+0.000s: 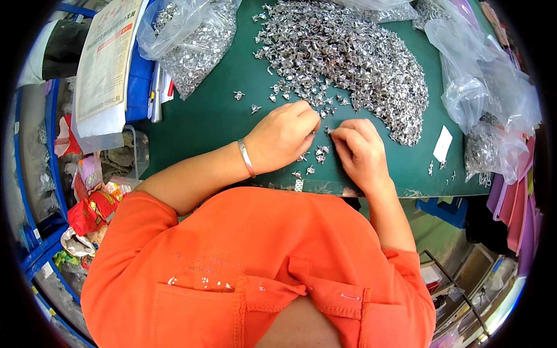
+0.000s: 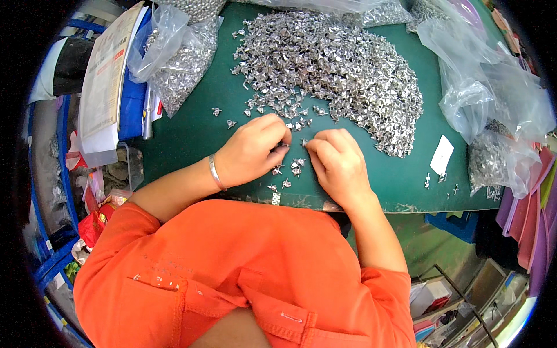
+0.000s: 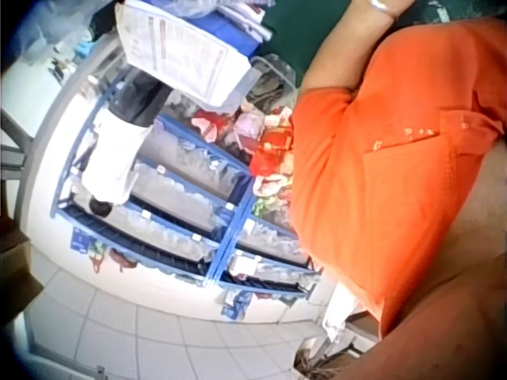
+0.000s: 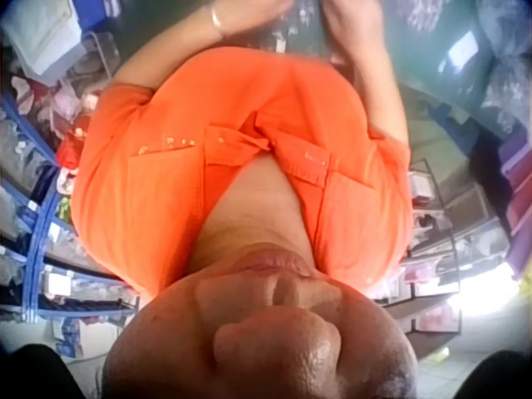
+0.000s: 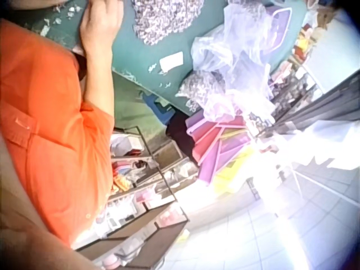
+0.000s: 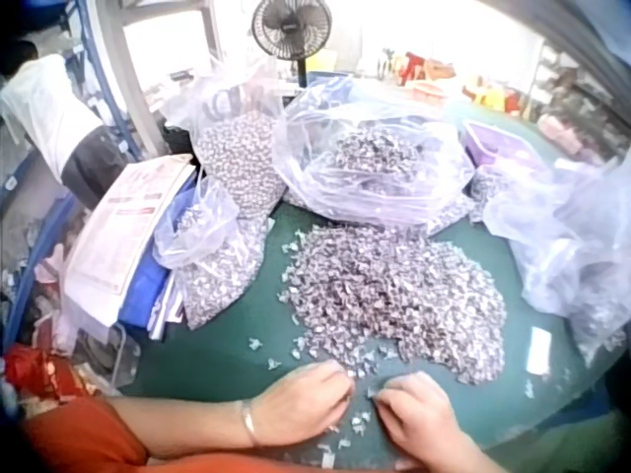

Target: The person sorts small silver metal pieces on a green table, picking them up one by one and placing them into a small pile. The person occasionally transfers a handful of pieces into a clear plastic bag.

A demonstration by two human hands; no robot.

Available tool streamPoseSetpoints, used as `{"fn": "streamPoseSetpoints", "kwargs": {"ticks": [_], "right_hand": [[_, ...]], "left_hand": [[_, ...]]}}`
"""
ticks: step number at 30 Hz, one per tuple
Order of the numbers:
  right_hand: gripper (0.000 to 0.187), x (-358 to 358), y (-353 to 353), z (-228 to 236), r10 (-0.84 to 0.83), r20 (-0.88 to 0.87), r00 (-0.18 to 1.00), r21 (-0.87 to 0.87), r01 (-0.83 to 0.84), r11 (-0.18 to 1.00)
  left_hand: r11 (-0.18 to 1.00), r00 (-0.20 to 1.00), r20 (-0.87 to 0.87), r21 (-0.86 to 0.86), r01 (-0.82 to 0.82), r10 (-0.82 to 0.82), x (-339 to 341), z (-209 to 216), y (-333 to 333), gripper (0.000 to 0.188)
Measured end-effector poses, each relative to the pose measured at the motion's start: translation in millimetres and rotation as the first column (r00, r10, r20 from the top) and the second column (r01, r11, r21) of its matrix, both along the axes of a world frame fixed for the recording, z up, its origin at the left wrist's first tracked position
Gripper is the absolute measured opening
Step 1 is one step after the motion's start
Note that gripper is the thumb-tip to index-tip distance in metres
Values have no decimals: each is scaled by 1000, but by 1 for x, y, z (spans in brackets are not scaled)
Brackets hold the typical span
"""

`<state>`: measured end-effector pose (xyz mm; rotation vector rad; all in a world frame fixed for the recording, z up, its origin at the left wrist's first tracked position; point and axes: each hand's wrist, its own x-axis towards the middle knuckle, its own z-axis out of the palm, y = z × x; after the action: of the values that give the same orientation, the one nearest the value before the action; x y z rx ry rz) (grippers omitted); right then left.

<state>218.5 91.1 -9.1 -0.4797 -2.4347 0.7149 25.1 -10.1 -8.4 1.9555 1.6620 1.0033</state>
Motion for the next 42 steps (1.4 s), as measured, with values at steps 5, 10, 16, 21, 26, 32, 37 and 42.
{"fn": "streamPoseSetpoints", "kwargs": {"ticks": [5,10,16,21,26,32,37,42], "right_hand": [[16,6,0,7,-90,20,996,-121,92,988],[21,-8,-4,10,-67,23,998,-69,68,995],[17,1,1,2,-81,25,996,-145,84,986],[18,10,-5,15,126,116,985,-158,-107,982],[17,11,-10,9,84,92,992,-59,-79,995],[19,19,-11,5,15,37,999,-70,-13,997],[18,22,-15,10,-10,17,1000,-180,13,984],[14,30,-6,12,-203,-17,979,-270,191,944]], "left_hand": [[993,995,33,78,91,-94,-8,3,-6,14],[998,990,129,8,56,-56,-14,6,-10,10],[998,991,128,-50,-36,42,-21,11,-10,10],[1000,998,52,11,19,-19,-11,6,-6,14],[997,997,-14,-2,80,-80,-6,4,-5,13],[995,984,174,-94,42,-25,-11,12,-14,9],[996,986,165,-81,45,-31,-13,10,-19,7],[985,980,192,-154,74,-44,-15,17,-21,7]]}}
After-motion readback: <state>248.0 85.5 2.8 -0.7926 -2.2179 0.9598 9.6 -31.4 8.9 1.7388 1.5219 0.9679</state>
